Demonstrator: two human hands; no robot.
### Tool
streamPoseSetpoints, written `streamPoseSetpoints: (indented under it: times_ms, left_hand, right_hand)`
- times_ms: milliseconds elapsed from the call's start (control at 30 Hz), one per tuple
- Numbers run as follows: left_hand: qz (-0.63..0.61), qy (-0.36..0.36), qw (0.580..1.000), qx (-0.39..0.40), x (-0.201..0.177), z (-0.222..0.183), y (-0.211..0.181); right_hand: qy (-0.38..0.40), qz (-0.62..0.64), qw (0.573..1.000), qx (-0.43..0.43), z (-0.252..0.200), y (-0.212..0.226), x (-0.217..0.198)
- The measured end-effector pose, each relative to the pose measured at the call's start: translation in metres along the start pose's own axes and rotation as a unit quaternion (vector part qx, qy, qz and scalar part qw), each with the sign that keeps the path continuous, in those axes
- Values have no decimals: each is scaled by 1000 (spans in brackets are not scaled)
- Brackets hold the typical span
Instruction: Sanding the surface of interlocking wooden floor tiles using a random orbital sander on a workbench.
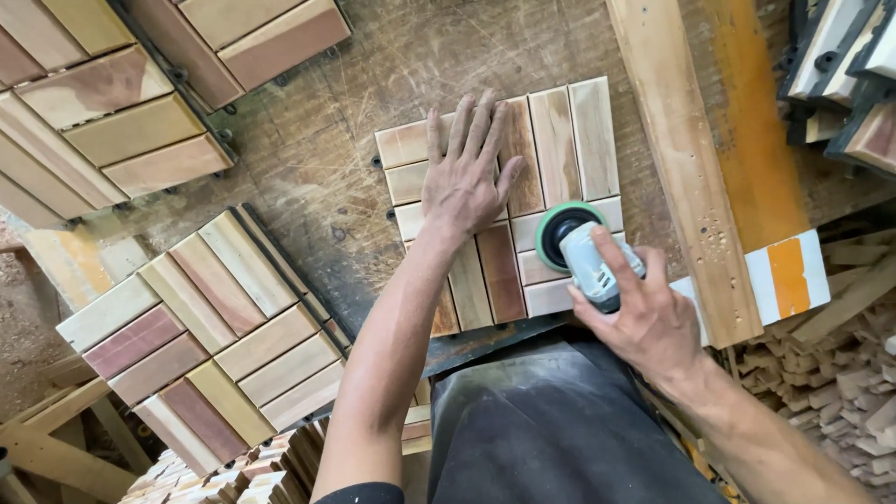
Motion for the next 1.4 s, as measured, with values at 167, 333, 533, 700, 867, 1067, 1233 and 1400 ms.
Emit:
streamPoseSetpoints:
  times_ms: [167,333,533,700,867,1067,1233,1400]
  left_hand:
    - [-2,-24,1000,3,-4,-1,-1]
    - [-2,-16,1000,-3,-1,0,-1]
    - [6,10,1000,0,2,0,-2]
    - [13,-9,1000,3,1,-2,-1]
    - [19,12,1000,-10,4,-1,0]
    - [20,14,1000,5,3,-1,-2]
    - [20,49,999,-4,5,-2,0]
    - [23,65,998,-1,5,-2,-1]
  right_hand:
    - [-20,-47,998,-36,-17,23,4]
    - [-14,-30,999,-19,-36,10,5]
    - [-23,-26,999,-4,-33,21,5]
    - [-11,-44,999,5,-33,25,10]
    - [-9,-16,999,50,-25,5,1]
    - [-2,-7,1000,-14,-36,34,15]
    - [-5,-41,999,-32,-57,40,19]
    - [17,-18,999,36,-90,-20,24]
Point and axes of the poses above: each hand's wrist, its own z-axis towards the middle knuckle, its own x-axis out of the palm, y = z × x, the point moved 7 cm from there along z, towards the middle knuckle, and after that the axes turned 6 degrees about z, right-handed, at the moved point
